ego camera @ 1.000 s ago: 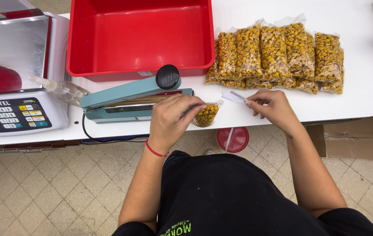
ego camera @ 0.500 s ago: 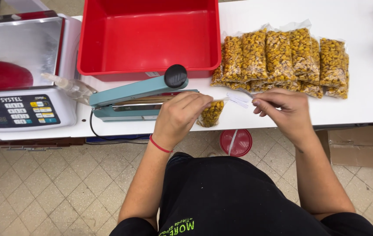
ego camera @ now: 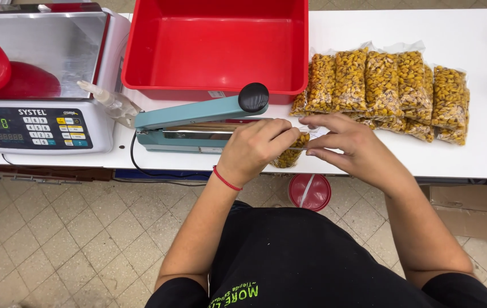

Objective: The person seals multiple small transparent bags filled with yellow corn kernels using a handheld impulse sealer. After each seal, the person places the sealed bag into a red plastic tray. The process repeats for several bags.

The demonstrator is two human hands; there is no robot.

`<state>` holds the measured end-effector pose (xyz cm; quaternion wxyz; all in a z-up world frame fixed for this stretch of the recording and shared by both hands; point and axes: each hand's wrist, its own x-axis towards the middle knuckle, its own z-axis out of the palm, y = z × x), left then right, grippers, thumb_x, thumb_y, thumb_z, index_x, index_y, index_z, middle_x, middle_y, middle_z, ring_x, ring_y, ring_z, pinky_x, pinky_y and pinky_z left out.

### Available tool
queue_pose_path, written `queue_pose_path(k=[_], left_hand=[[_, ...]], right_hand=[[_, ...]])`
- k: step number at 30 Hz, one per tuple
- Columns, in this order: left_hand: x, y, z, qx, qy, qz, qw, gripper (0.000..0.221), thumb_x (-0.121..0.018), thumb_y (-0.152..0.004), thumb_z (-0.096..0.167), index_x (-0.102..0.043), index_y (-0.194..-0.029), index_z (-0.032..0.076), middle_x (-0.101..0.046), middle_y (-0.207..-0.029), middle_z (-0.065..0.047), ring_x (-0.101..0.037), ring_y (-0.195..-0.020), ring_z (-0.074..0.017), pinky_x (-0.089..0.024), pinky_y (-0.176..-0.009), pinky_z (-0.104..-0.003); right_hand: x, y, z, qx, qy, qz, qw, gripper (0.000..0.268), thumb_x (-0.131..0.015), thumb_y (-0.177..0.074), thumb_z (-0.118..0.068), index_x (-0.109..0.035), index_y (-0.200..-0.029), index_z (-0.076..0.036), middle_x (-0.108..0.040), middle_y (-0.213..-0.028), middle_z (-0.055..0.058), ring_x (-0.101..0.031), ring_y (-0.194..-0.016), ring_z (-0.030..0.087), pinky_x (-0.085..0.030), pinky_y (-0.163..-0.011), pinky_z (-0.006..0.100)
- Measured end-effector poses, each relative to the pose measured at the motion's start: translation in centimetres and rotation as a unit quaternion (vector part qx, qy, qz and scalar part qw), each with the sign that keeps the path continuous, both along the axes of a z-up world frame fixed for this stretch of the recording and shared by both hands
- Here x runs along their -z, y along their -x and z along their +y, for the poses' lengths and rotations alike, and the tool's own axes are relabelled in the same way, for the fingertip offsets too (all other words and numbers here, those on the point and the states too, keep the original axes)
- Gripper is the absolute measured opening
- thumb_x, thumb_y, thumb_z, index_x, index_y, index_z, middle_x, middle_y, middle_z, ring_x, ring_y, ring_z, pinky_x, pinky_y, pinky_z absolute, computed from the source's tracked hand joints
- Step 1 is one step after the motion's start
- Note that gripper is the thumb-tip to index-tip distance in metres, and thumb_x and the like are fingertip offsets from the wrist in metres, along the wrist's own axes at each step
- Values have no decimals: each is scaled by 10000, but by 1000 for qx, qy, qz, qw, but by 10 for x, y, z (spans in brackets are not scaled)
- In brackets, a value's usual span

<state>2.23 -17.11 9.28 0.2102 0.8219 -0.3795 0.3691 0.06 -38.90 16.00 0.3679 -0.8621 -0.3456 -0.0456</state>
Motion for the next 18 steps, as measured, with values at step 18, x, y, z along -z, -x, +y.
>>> queue_pose_path(k=[18], left_hand=[[-6,-10,3,51,-26,-144,988,159,-708,-982,125,-682,-826,147,-659,-909,-7,-679,-967,-191,-562,-874,-314]], right_hand=[[51,4,1,21,-52,13,998,91,-754,-901,-85,-790,-980,-59,-707,-1278,169,-703,-1106,416,-562,-907,535]])
